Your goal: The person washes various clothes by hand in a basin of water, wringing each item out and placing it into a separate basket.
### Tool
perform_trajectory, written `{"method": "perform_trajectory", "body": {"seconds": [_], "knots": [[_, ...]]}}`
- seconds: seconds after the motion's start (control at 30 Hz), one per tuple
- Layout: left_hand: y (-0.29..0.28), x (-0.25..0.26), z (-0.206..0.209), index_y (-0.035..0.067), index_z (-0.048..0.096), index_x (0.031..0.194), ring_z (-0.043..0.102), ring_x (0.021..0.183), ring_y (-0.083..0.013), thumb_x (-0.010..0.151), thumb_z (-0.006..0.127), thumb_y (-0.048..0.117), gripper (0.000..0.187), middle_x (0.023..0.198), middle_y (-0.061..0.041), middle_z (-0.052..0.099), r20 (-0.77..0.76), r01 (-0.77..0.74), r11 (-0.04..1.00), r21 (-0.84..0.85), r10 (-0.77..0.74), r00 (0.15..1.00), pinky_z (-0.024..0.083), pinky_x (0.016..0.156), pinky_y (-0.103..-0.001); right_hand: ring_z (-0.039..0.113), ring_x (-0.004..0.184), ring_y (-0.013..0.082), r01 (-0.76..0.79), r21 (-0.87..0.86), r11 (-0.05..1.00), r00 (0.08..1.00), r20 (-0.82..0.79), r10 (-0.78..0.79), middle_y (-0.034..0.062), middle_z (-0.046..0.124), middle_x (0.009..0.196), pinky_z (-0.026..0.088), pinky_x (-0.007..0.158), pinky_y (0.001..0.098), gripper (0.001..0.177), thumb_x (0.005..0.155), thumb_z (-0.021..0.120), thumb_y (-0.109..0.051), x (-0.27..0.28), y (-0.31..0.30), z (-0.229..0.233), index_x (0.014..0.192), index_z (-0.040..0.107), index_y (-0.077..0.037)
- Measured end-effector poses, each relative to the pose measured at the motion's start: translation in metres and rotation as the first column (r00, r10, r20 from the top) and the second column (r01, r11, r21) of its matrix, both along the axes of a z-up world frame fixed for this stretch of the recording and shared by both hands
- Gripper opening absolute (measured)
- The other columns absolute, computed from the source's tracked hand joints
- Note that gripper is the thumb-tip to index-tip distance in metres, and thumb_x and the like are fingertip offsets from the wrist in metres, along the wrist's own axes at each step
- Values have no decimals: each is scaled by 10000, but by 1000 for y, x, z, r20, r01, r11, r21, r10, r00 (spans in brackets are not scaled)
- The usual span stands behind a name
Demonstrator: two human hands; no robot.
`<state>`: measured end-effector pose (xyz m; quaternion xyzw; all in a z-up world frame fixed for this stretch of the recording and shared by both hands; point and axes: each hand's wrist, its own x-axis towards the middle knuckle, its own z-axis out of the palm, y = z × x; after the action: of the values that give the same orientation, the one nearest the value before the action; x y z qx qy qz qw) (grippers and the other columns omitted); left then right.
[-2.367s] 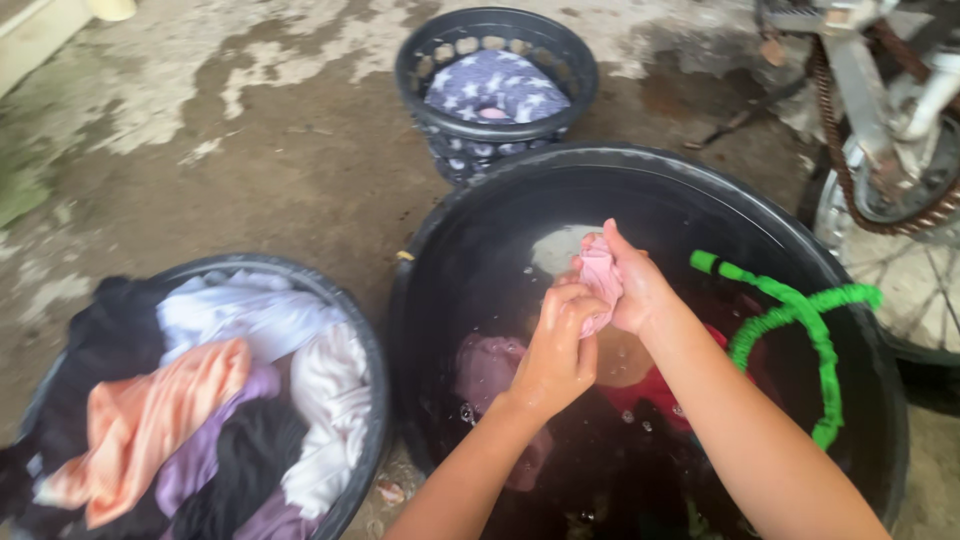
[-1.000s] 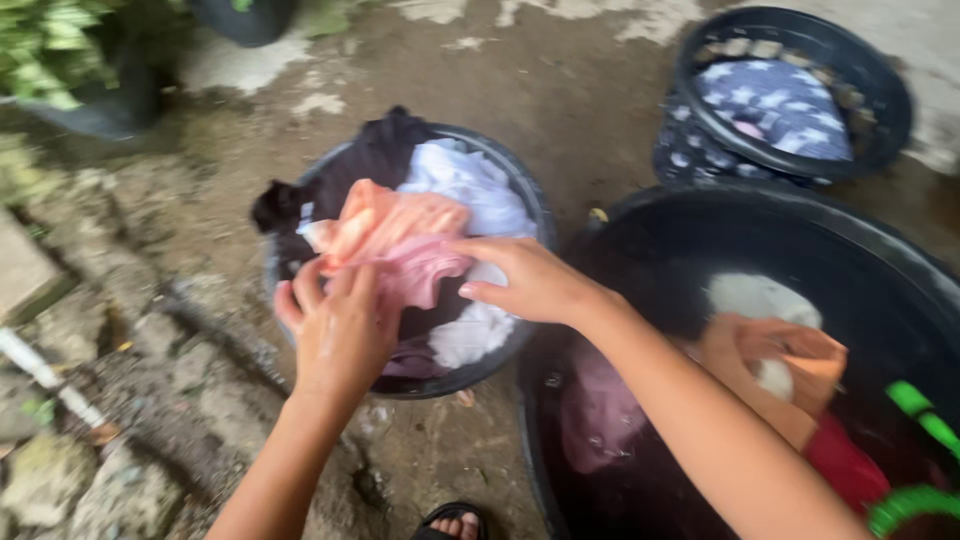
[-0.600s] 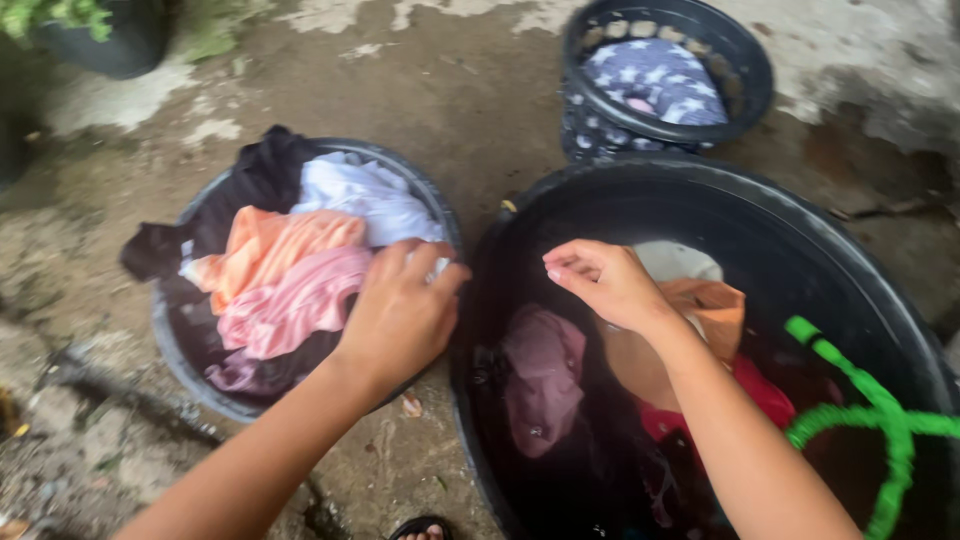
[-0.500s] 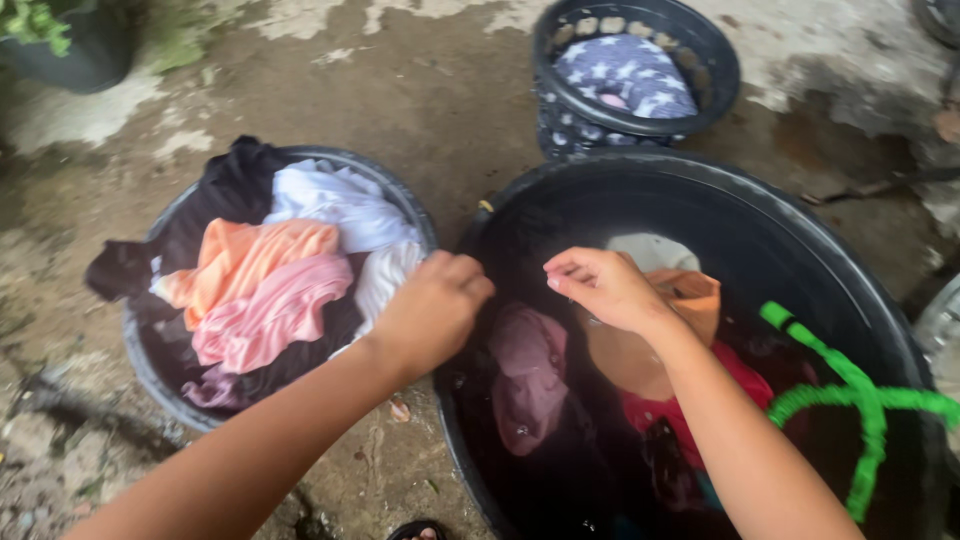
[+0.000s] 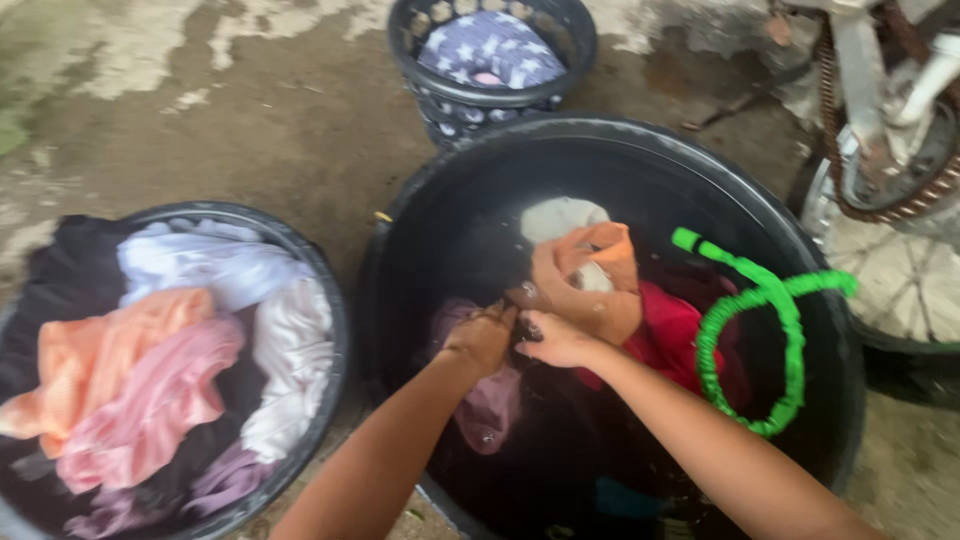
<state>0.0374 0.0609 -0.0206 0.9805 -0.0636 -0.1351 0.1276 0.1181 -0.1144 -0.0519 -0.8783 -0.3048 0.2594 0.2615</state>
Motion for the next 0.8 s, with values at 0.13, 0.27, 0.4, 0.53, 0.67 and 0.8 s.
{"method": "perform_trajectory", "body": {"seconds": [0.13, 0.27, 0.4, 0.53, 0.67, 0.8], "knots": [[-5, 3, -3, 83, 224, 1556, 464, 1381, -370, 832, 776, 214, 920, 1601, -163, 332, -173, -17, 1000, 25, 21, 985, 472, 1026, -461, 620, 1266, 329, 65, -39, 997, 998, 6, -65, 213, 633, 1348, 502, 1043, 405, 801, 834, 758, -310, -34, -8, 19, 1514, 399, -83], [-1, 2, -18, -10, 282, 1610, 688, 1217, -333, 906, 683, 158, 828, 1360, -208, 671, -405, 12, 988, 156, 53, 913, 577, 964, -440, 458, 1386, 391, 134, -67, 989, 991, 28, -133, 252, 446, 1509, 406, 1113, 424, 952, 842, 783, -327, -70, -4, 29, 1569, 219, -83], [3, 9, -2, 116, 724, 1265, 666, 1234, -282, 855, 711, 208, 420, 1335, -119, 679, -315, 60, 994, 89, -30, 949, 558, 996, -398, 377, 1481, 327, 291, -149, 945, 888, -326, -325, 185, 298, 1634, 356, 1192, 369, 1238, 774, 829, -309, -91, -5, 32, 1638, -45, -155], [10, 31, 58, 147, 783, 1153, 690, 1121, -276, 920, 662, 299, 303, 1187, -127, 752, -326, -180, 912, -369, 55, 944, 518, 983, -368, 379, 1485, 247, 426, 20, 905, 743, -578, -337, 141, 346, 1609, 384, 1181, 367, 1326, 727, 872, -217, -112, -5, 30, 1576, -140, -115], [19, 44, 91, 96, 747, 1104, 723, 1002, -179, 882, 694, 225, 262, 1083, -115, 789, -300, -250, 549, -798, -2, 954, 568, 875, -327, 589, 1223, 188, 524, 44, 850, 637, -683, -357, 93, 620, 1355, 472, 1013, 376, 859, 780, 804, -252, -122, -4, 34, 1494, 347, -119], [40, 51, 103, 121, 790, 1096, 777, 962, -176, 812, 728, 222, 307, 1034, -93, 822, 59, -58, 648, -759, 157, 986, 589, 851, -289, 665, 1075, 138, 539, 485, 689, 721, -688, -79, 62, 721, 1185, 528, 963, 320, 445, 896, 745, -143, -96, -17, 34, 1310, 668, 0]]}}
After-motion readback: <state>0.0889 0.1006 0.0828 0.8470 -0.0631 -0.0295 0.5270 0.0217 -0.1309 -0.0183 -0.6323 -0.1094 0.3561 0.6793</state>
